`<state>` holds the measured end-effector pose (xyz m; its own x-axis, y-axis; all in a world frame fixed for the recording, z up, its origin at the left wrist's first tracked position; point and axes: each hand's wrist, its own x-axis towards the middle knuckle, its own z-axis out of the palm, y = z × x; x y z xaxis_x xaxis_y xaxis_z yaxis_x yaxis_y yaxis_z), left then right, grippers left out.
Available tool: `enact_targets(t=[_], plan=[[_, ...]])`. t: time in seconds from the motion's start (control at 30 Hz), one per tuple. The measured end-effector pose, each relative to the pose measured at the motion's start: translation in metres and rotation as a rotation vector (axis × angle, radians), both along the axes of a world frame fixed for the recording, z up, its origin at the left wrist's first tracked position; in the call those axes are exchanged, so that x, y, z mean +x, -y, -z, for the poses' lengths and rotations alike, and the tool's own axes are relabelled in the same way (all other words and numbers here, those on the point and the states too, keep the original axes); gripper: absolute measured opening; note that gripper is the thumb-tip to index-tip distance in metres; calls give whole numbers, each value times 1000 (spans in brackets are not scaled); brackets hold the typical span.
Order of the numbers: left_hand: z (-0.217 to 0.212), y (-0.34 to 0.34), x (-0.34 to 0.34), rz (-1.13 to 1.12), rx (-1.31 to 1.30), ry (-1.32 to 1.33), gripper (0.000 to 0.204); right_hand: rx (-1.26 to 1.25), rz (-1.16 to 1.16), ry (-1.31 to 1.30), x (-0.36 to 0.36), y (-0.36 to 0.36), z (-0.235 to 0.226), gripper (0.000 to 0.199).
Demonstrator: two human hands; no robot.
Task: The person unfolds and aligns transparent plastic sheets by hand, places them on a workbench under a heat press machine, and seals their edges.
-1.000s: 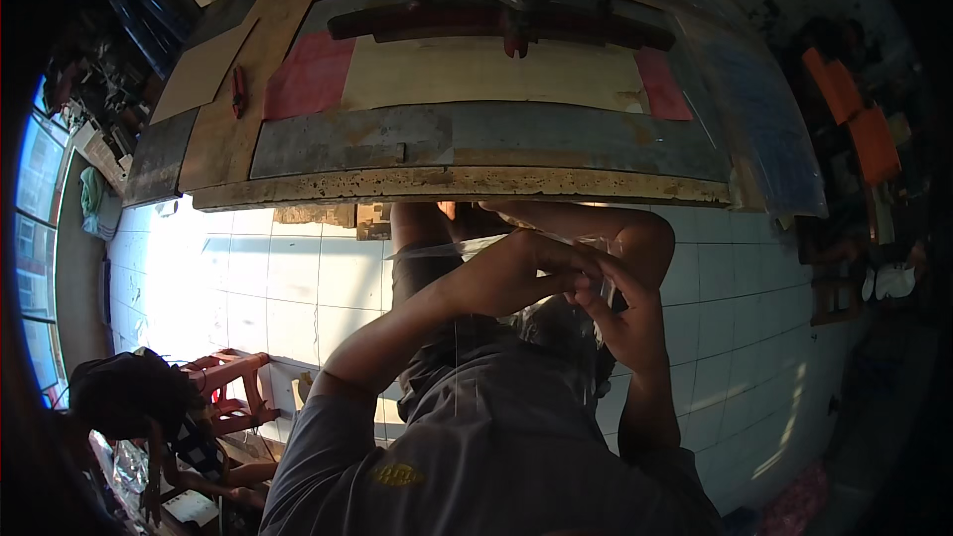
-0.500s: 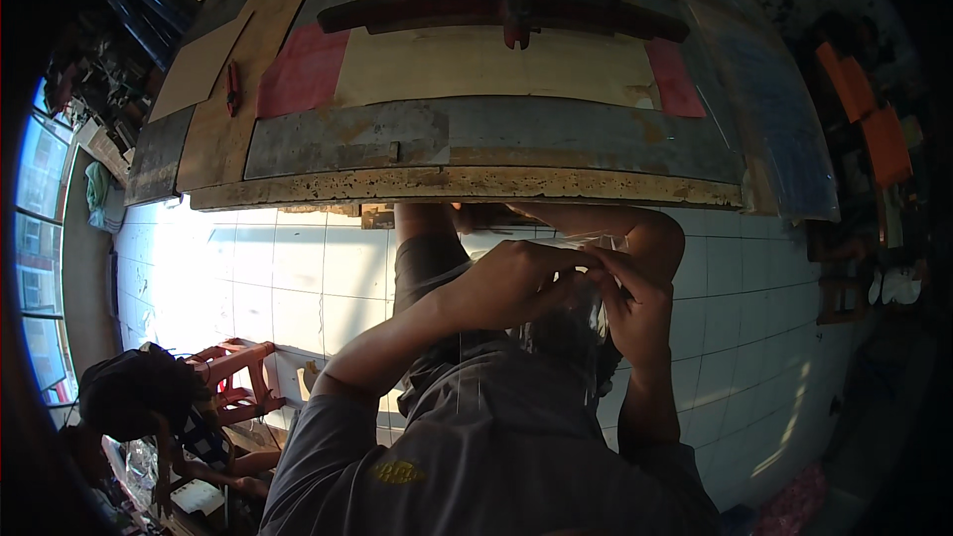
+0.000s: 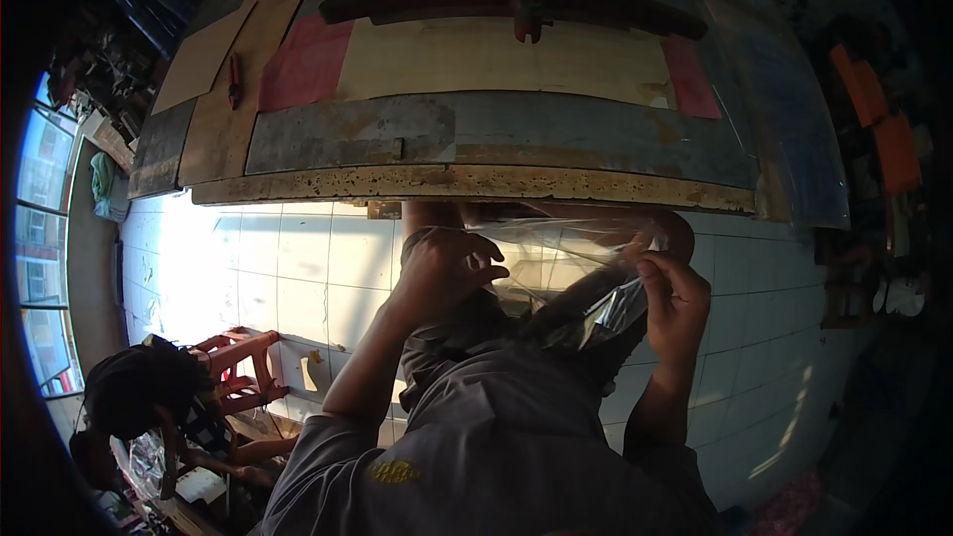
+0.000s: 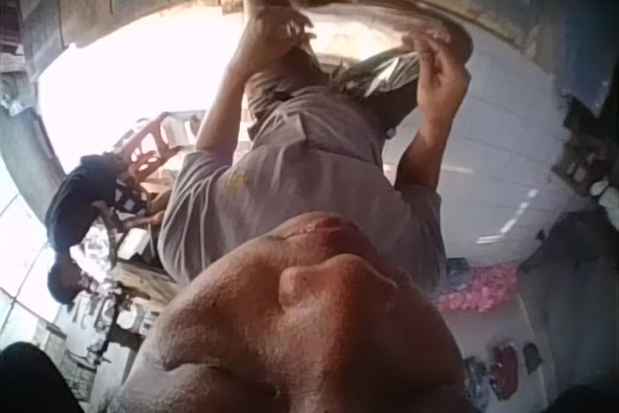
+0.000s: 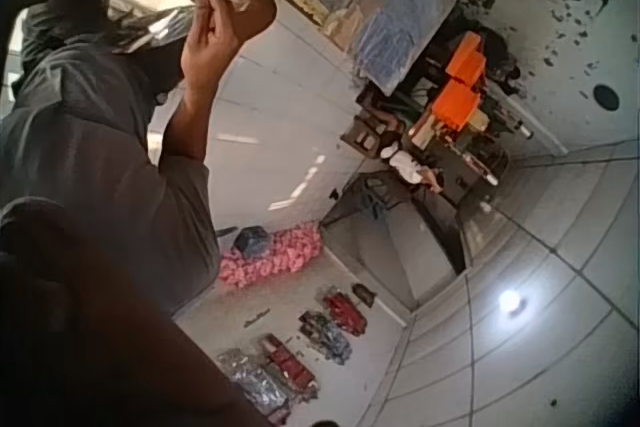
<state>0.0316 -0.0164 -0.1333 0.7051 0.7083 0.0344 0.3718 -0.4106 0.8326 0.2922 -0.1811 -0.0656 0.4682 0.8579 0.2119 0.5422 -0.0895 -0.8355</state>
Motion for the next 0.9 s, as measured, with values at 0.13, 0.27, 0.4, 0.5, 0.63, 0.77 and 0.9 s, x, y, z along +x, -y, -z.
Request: enact_targets(t=[0.13, 0.27, 0.4, 0.5, 0.63, 0.77, 0.9], plan=[[-5, -9, -21, -78, -77, -21, 17, 60, 12, -28, 20, 10, 10, 12], [7, -20, -34, -166, 166, 3, 13, 79, 67, -103, 34, 20, 13, 16], [18, -13, -32, -256, 169, 224, 14, 88, 32, -151, 46, 25, 16, 21], [26, -10, -30, -207, -316, 250, 14, 116, 56, -171, 53, 24, 22, 24], [23, -1, -19, -205, -506, 537, 16, 70, 145, -199, 58, 22, 27, 30], [-6, -3, -23, -168, -457, 378, 25, 50, 151, -238, 62, 23, 36, 35], [-18, -2, -22, -159, -492, 361, 23, 36, 194, -257, 64, 21, 44, 34]])
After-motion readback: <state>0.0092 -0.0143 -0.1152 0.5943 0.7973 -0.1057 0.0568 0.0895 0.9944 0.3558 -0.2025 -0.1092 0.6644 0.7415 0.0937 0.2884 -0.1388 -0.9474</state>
